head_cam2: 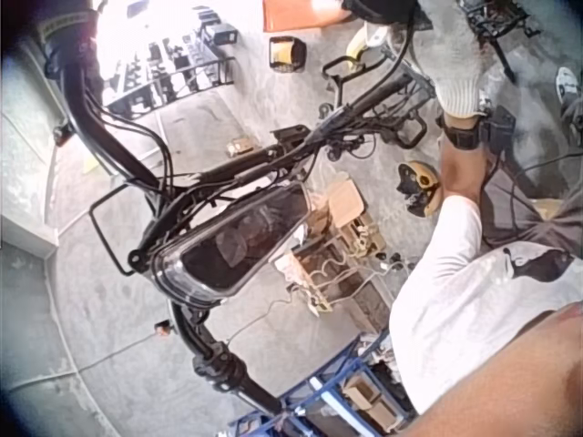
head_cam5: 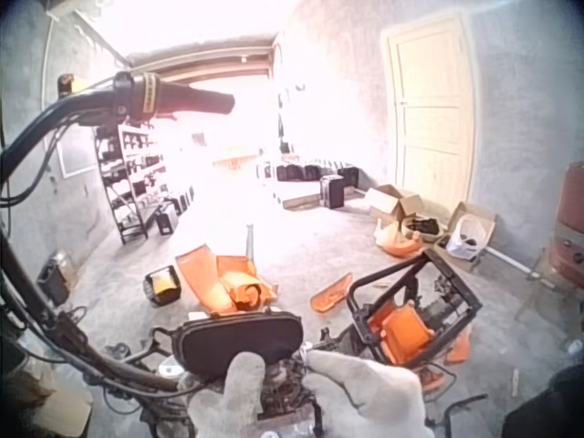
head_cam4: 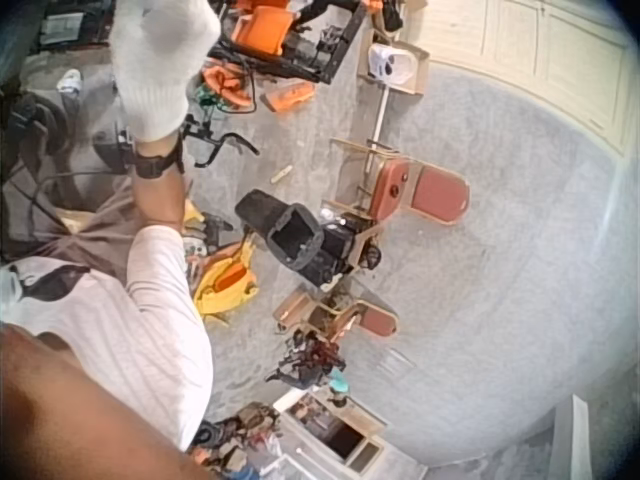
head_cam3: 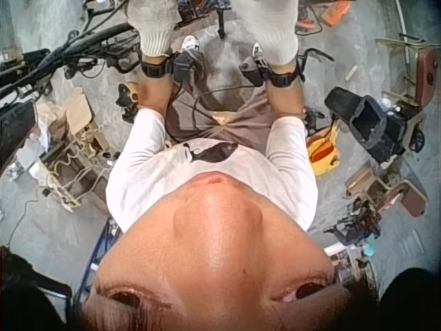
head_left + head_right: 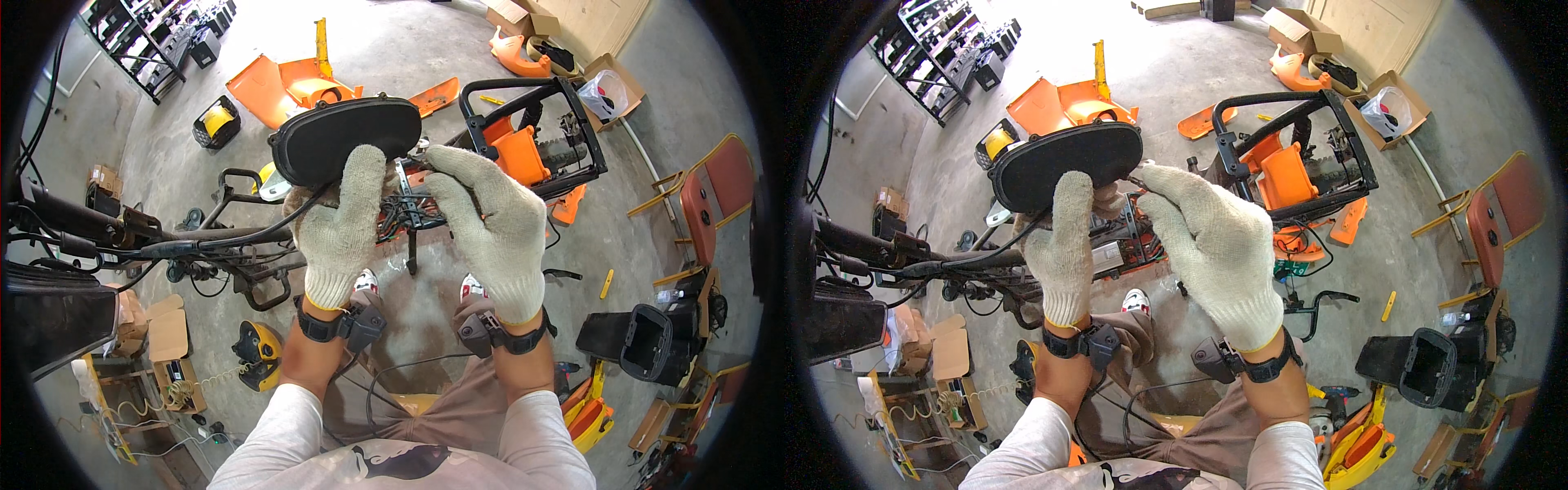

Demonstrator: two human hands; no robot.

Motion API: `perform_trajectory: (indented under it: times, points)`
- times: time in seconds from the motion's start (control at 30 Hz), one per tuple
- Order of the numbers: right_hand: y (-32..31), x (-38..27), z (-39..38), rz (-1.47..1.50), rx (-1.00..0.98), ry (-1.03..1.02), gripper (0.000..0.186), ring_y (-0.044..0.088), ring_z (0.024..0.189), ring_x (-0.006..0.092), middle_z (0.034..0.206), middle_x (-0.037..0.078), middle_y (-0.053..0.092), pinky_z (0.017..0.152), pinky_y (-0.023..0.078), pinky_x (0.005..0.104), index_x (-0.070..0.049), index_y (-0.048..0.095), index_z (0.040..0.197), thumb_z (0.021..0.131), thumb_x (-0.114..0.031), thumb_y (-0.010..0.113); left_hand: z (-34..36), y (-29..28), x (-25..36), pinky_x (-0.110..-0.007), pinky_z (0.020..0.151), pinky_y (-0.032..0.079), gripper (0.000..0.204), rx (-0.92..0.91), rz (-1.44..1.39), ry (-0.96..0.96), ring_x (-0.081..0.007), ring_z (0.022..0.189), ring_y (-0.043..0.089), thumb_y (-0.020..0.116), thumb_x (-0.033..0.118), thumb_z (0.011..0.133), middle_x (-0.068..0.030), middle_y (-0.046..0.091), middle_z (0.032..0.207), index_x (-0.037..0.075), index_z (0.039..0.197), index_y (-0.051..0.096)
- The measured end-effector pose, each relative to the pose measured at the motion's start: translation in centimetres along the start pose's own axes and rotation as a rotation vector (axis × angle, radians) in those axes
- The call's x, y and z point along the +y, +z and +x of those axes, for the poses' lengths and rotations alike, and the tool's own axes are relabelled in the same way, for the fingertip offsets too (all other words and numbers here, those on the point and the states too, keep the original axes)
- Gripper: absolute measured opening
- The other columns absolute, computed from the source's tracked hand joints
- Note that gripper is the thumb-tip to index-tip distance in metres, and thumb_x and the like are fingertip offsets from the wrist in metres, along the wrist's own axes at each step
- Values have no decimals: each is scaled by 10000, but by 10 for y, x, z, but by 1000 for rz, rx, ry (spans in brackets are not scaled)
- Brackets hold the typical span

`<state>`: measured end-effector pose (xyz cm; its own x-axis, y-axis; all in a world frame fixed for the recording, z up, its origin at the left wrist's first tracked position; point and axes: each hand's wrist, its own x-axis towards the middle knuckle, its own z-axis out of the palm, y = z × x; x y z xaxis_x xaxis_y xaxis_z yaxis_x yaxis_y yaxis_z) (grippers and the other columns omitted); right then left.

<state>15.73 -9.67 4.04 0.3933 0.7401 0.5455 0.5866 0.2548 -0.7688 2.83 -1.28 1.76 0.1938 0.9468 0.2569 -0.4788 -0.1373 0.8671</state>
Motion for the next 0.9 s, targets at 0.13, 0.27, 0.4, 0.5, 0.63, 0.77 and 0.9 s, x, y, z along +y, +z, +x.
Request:
perform_trajectory:
  times: [0.13,0.27,0.4,0.5,0.63,0.77,0.9]
  points:
    - [-1,-1,-1,-9,-11,12,253,722,748,194,928,147,736,664,547,295,-61,697,1143,893,-101,711,2,-1,1,-305,657,597,245,-14,112,40,-177,719,721,742,123,904,-140,741,898,-34,1082,682]
    - [-1,-1,-2,-32,-49,39,256,724,724,214,905,139,733,636,546,300,-59,673,1153,905,-116,702,0,-6,-4,-303,659,597,233,-14,122,69,-178,718,723,737,107,905,-142,742,872,-39,1079,684]
    - [0,0,-2,-58,-32,12,252,726,723,227,889,137,730,633,549,313,-59,663,1152,911,-123,697,1,-8,-5,-297,664,593,231,-62,305,118,-170,729,723,739,90,900,-142,744,864,-65,1062,684]
    - [1,1,-3,-48,-28,37,241,723,732,245,895,137,729,643,551,320,-55,664,1136,907,-121,701,1,-4,-3,-294,664,590,225,-32,273,64,-166,729,721,738,88,901,-146,744,868,-77,1044,685]
    - [0,8,-1,-92,-28,-29,251,718,765,273,907,141,725,666,553,326,-58,656,1146,905,-114,698,1,-15,-22,-231,698,552,216,-40,521,411,-91,756,693,737,225,917,-47,755,887,27,1004,751]
    - [1,15,-1,-173,16,-81,262,705,781,302,887,142,713,699,556,354,-69,653,1153,894,-83,686,-2,-17,-19,-244,709,562,323,-155,394,143,-136,780,712,775,188,858,-56,754,961,40,1139,717]
    - [4,13,-3,-179,-3,-77,259,700,784,317,877,147,705,711,555,380,-76,651,1144,886,-77,678,-1,-19,-24,-253,714,565,363,-53,312,117,-133,804,717,772,186,846,-53,756,977,63,1181,705]
